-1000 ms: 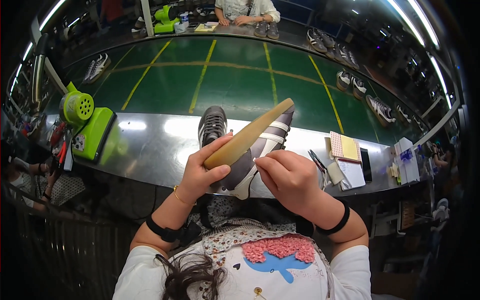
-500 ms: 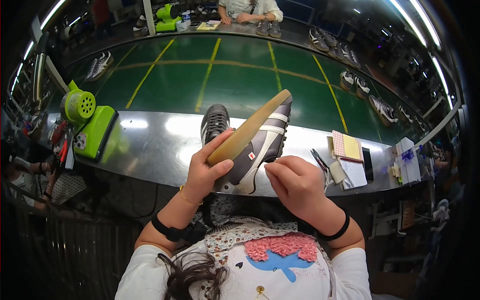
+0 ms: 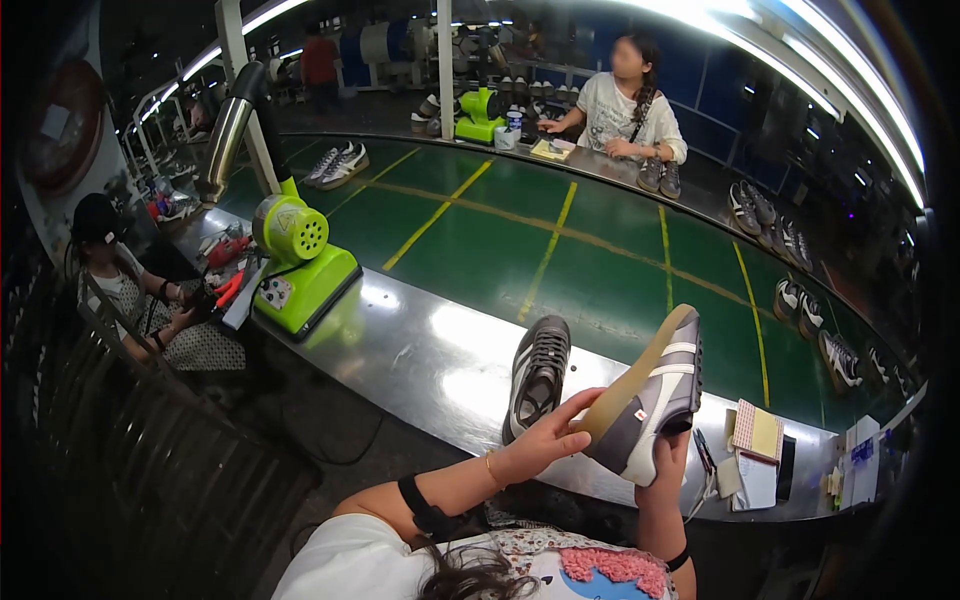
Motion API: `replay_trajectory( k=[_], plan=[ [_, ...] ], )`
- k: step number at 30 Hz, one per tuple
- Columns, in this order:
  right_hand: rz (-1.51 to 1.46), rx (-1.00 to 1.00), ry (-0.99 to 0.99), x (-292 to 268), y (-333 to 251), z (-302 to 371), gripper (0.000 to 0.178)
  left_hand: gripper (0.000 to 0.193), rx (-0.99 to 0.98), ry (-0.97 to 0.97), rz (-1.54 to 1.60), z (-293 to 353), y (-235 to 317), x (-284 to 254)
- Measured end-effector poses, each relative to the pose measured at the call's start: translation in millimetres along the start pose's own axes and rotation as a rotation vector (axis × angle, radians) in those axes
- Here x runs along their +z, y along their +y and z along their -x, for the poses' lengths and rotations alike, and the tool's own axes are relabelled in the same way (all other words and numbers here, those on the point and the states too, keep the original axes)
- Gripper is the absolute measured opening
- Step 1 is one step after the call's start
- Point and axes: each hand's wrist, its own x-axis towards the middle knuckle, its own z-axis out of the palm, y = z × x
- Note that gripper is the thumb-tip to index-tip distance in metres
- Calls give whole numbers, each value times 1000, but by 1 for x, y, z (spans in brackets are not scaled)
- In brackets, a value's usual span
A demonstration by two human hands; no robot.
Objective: The recorder is inspecting and cleaning pairs of shoes on a factory conveyor belt.
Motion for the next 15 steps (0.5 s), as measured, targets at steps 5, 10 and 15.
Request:
replay_trajectory(
  k=[5,10,15],
  plan=[
    [349,-42,-56,-5,-25,-42,59,44,129,-36,-896,-10,46,-36],
    [1305,-365,-373,-73,110,-63,60,37,-16,25,-1273,-9,25,-60],
    [889,189,-339,-40,67,-47,53,45,71,-304,-1615,11,-2,-65]
  ],
)
